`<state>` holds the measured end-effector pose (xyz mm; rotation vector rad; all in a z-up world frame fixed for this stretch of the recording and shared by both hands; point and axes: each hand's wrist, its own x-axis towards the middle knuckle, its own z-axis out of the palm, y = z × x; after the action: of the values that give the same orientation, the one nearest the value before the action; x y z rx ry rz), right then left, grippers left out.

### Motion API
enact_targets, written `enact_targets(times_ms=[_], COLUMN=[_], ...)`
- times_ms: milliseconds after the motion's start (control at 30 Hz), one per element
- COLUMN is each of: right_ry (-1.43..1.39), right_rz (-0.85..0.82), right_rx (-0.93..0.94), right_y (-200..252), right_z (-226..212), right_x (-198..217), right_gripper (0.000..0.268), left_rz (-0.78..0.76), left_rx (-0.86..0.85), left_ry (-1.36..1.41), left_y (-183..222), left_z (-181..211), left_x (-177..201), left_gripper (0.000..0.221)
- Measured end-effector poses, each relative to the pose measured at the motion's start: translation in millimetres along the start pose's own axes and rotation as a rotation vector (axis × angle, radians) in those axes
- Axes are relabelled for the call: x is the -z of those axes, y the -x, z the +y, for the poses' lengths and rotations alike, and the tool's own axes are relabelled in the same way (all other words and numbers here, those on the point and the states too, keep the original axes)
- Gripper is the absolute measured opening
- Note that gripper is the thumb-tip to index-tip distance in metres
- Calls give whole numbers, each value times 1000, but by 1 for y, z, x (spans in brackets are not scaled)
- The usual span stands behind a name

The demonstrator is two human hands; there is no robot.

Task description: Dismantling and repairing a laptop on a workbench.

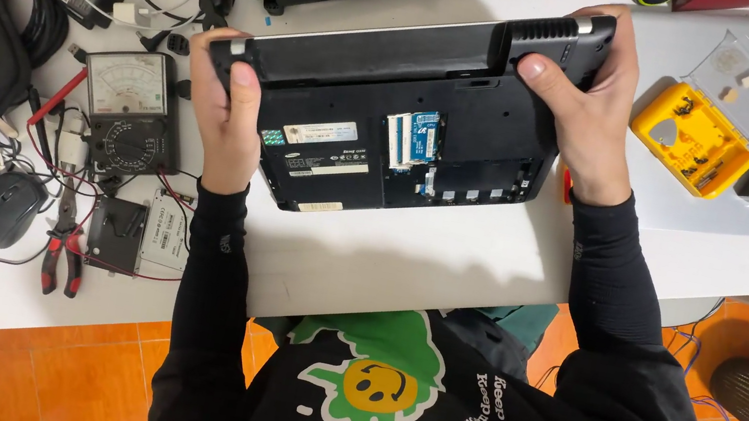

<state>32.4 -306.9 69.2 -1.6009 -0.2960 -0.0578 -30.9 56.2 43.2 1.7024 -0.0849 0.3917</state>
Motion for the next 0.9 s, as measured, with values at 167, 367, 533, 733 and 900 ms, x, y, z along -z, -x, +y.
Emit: enact_targets(times_ms=[167, 367, 533, 733, 900], right_ry=[-18, -53, -101, 26, 71], right_rz=[24, 1, -11, 87, 122], right_rx=[60, 189, 233, 266, 267], right_y=[10, 14, 18, 24, 26], right_z=[2, 9, 5, 11, 7], right_x=[1, 11, 5, 5, -1], right_gripper=[48, 61, 66, 68, 69], left_rz=[51, 97, 82, 85, 146], left_rx=[-75, -232, -259, -281, -275], left_ry=[5, -10, 132, 198, 46], left_y=[7, 13, 16, 16, 16], left_z=[9, 6, 5, 3, -4], left_x=[5, 10, 6, 3, 8], left_gripper=[35, 45, 57, 58, 53])
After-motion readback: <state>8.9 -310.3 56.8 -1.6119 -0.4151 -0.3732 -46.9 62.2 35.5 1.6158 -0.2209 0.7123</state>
